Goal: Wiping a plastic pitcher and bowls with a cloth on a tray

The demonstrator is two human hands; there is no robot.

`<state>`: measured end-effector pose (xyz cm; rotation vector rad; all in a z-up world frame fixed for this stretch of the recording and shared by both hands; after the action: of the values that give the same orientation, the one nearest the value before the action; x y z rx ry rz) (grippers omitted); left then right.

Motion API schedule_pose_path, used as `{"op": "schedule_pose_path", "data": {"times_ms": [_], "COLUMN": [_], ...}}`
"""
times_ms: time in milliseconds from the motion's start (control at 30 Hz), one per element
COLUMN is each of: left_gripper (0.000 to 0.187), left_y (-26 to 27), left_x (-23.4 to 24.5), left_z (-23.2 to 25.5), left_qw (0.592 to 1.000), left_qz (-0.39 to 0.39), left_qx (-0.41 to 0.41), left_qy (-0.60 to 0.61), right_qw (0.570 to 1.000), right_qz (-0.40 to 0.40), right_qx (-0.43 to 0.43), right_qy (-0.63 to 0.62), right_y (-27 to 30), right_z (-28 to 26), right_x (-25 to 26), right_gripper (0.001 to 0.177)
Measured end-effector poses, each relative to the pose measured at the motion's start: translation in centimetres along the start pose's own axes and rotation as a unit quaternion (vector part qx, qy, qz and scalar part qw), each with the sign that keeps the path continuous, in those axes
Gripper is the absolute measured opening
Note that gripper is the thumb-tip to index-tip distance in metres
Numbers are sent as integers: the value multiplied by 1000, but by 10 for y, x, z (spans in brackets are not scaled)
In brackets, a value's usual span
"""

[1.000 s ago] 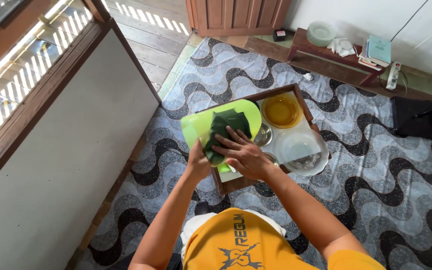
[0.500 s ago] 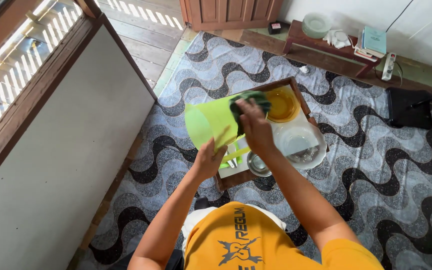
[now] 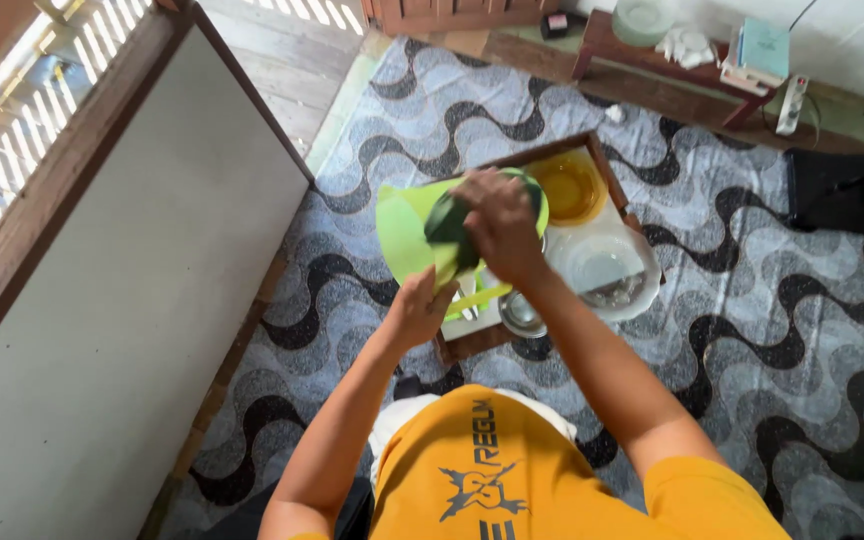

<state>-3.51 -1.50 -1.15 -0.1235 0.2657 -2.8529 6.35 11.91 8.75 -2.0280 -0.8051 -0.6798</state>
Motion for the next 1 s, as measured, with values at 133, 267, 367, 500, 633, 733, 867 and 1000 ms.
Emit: {"op": "schedule_pose_path", "data": {"times_ms": [133, 267, 367, 500, 633, 733, 867, 1000], "left_gripper": [13, 6, 18, 14, 18, 18, 41, 42], "left_y": [0, 4, 0, -5, -1, -3, -9, -12], "left_x": [-2, -4, -2, -4, -6, -5, -7, -13], "left_z": [24, 2, 32, 40, 9, 26, 46, 47], "left_qw": [982, 993, 980, 984, 987, 991, 996, 997], "left_qz": [-7, -38, -18, -30, -36, -37, -32, -54], "left_qx": [-12, -26, -57, 14, -4, 23, 48, 47], "left_qy": [-191, -105, -192, -177, -154, -124, -68, -26], "right_qw": [996, 993, 998, 975, 998, 997, 953, 904], "right_qz": [37, 10, 15, 20, 35, 23, 135, 151], "right_qx": [-61, 112, -66, -183, 21, -31, -265, -380], "right_qy": [46, 36, -4, 127, 44, 62, -54, -128], "right_y": [15, -12, -10, 27, 11, 9, 56, 66], "right_z": [16, -48, 23, 85, -14, 4, 102, 109], "right_x": [-19, 19, 19, -32, 2, 12, -14, -19], "right_gripper": [36, 47, 43, 38, 50, 50, 42, 48]}}
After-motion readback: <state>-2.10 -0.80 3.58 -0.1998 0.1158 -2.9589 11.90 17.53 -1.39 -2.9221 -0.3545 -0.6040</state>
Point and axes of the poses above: each hand's wrist, its own y-axis away from the middle knuckle, its own x-axis out of the back of the hand, z = x × y, the point moved 6 cm from there along -y, towards the middle knuckle, and after that the axes turned 4 degrees about y, right-handed, at the moved point
